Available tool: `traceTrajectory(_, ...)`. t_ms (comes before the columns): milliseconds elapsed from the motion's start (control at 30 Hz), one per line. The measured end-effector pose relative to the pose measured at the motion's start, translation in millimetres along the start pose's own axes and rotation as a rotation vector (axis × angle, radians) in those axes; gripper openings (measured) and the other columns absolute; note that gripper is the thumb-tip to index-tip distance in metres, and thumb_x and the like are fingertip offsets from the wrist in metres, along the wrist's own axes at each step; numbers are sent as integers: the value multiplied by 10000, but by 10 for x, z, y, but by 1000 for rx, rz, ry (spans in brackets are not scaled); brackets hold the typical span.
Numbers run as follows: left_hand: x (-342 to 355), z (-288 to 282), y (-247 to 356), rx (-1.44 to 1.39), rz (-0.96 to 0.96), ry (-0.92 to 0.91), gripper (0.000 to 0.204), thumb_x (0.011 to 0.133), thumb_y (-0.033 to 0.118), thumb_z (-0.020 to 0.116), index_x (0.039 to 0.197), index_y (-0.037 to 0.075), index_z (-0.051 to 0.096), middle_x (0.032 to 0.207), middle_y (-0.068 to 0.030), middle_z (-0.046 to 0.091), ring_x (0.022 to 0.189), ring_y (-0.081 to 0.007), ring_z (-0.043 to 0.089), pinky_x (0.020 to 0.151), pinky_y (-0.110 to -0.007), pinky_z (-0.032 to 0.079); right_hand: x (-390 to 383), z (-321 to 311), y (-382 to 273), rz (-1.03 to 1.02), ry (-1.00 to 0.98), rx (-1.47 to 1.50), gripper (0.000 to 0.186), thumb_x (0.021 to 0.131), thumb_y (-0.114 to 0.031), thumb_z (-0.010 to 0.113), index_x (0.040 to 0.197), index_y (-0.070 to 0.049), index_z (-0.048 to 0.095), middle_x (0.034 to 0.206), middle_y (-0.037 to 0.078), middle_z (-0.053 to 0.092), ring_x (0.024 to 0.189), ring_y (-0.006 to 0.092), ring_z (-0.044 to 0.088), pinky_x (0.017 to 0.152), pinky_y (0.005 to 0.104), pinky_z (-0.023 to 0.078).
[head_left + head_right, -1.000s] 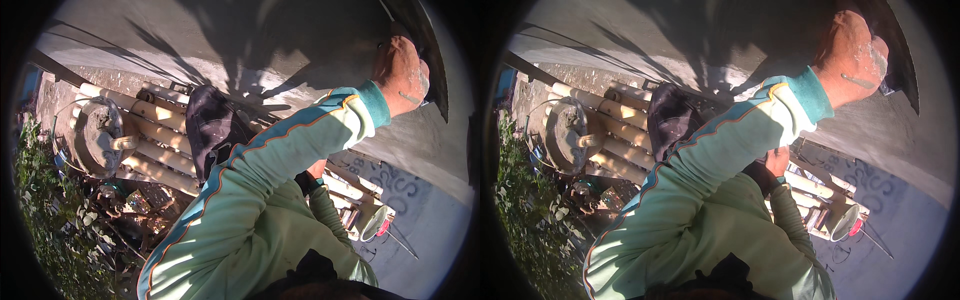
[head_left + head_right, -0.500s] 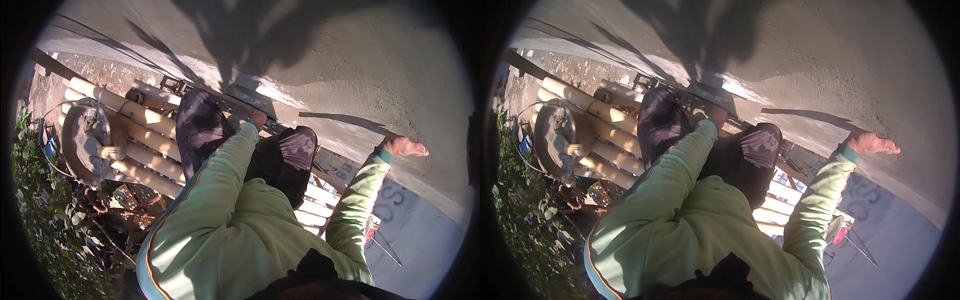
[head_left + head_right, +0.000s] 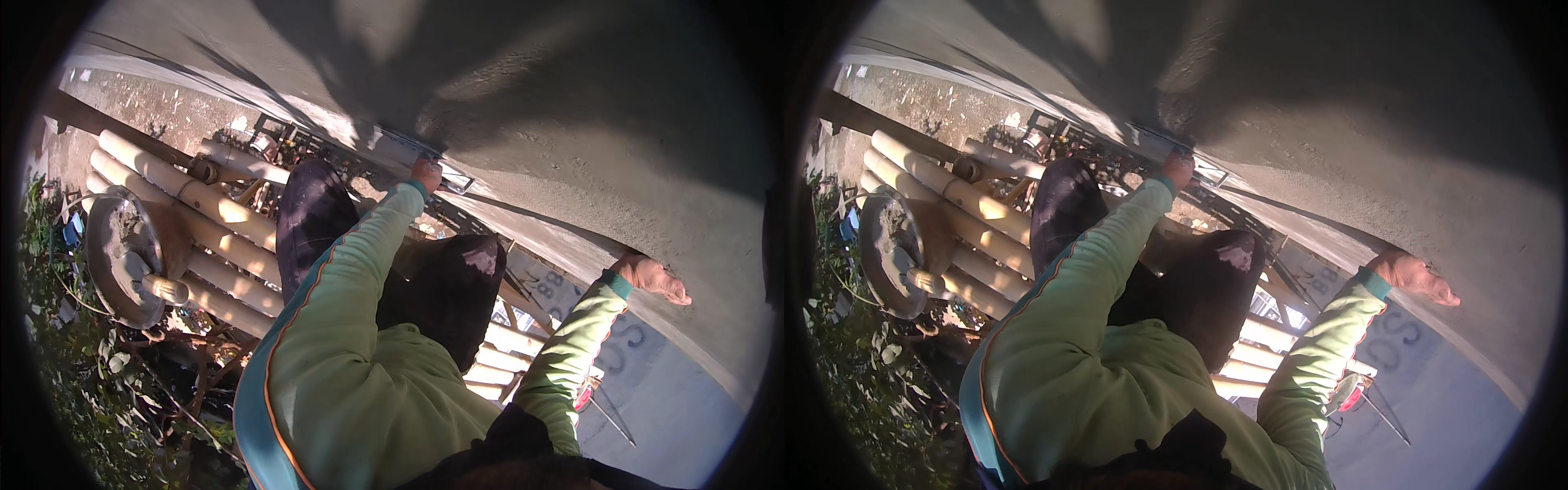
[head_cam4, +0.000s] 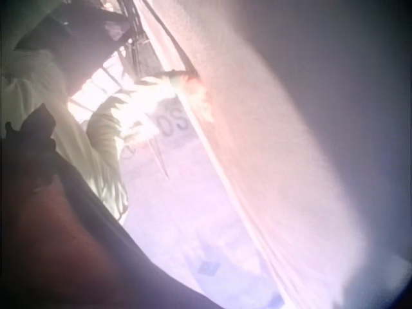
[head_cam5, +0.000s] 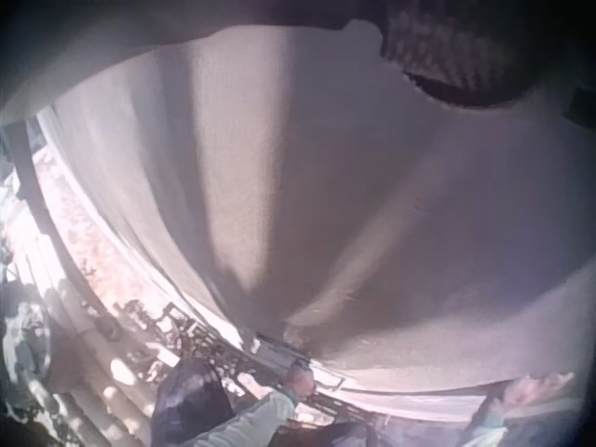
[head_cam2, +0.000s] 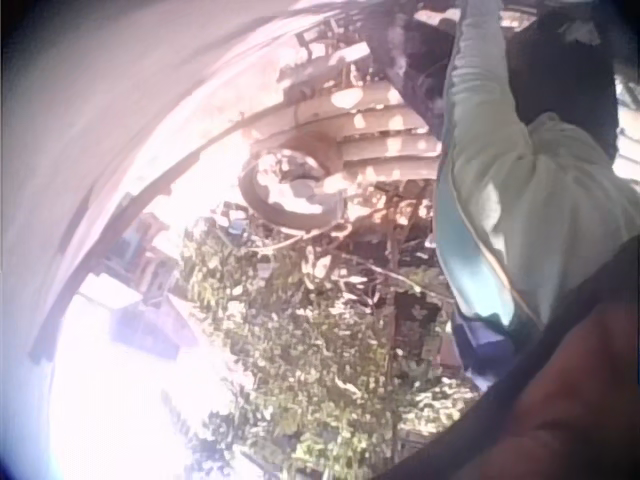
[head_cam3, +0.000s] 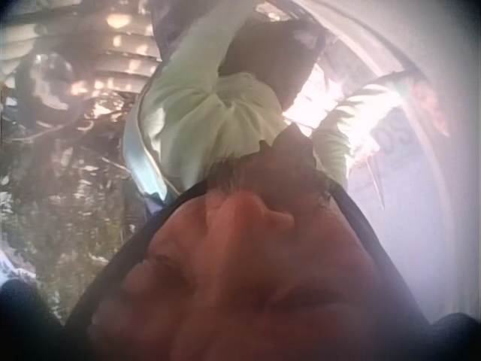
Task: The person scoops wet cement from a metal basin using a trowel and applies it to a vertical wall. They use a flat trowel to spread and smooth the cement across the surface, repeatedly returning to the basin to gather more material.
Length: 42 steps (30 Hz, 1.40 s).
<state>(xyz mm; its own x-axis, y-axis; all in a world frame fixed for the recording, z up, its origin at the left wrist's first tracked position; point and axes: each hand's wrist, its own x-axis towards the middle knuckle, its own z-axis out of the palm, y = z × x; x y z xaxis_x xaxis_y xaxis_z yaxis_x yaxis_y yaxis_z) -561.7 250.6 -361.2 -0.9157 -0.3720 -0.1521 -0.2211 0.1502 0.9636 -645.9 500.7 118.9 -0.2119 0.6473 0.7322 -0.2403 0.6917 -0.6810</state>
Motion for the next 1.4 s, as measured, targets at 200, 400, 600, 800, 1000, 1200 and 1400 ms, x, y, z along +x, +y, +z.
traceTrajectory(200,-651,-561,3556,-229,-118,-135,290,846,96,667,1038,-26,488,932,-327,630,975,-504,638,853,-554,505,-135,11,-126,-7,72,-14,920,1048,-692,232,1642,3,127,1728,200,75,1605,317,57,1300,411,70)
traceTrajectory(400,-830,-280,2142,-341,165,258,112,894,118,593,919,13,563,864,-154,617,797,-328,617,677,-426,506,-38,28,37,-41,41,-86,978,1036,-721,239,1632,40,100,1714,253,44,1603,322,20,1294,409,67)
traceTrajectory(600,-44,-144,-147,-269,-289,104,173,903,45,569,1074,30,556,940,-134,647,818,-304,659,644,-411,556,43,-58,174,-59,53,-53,1105,953,-838,293,1637,5,90,1698,216,98,1573,326,112,1282,440,148)
traceTrajectory(800,170,-172,-469,-563,-294,48,327,911,-28,545,1229,47,550,1015,-113,676,840,-280,701,611,-397,607,-90,-33,-48,-21,-29,21,1086,959,-829,298,1641,-12,80,1663,210,165,1525,363,223,1252,477,284)
traceTrajectory(1000,-157,-633,1595,-469,-94,88,361,876,-5,587,1232,14,534,1041,-172,680,874,-344,697,701,-417,595,80,-60,270,-156,79,-121,971,1043,-707,206,1553,120,210,1675,319,112,1581,387,91,1288,477,110)
traceTrajectory(1200,-827,-1088,4478,-43,478,89,268,826,69,636,1063,-28,556,946,-248,653,915,-454,632,826,-514,507,3,-77,115,-129,38,-143,889,1079,-609,267,1611,85,104,1681,341,47,1591,407,30,1293,476,73)
traceTrajectory(1400,-761,-1039,3144,-291,361,15,308,880,115,597,1171,15,591,1163,-191,634,1148,-381,581,999,-476,428,-23,0,-9,-103,55,-116,875,1084,-587,295,1608,89,110,1681,340,47,1590,414,36,1291,487,87)
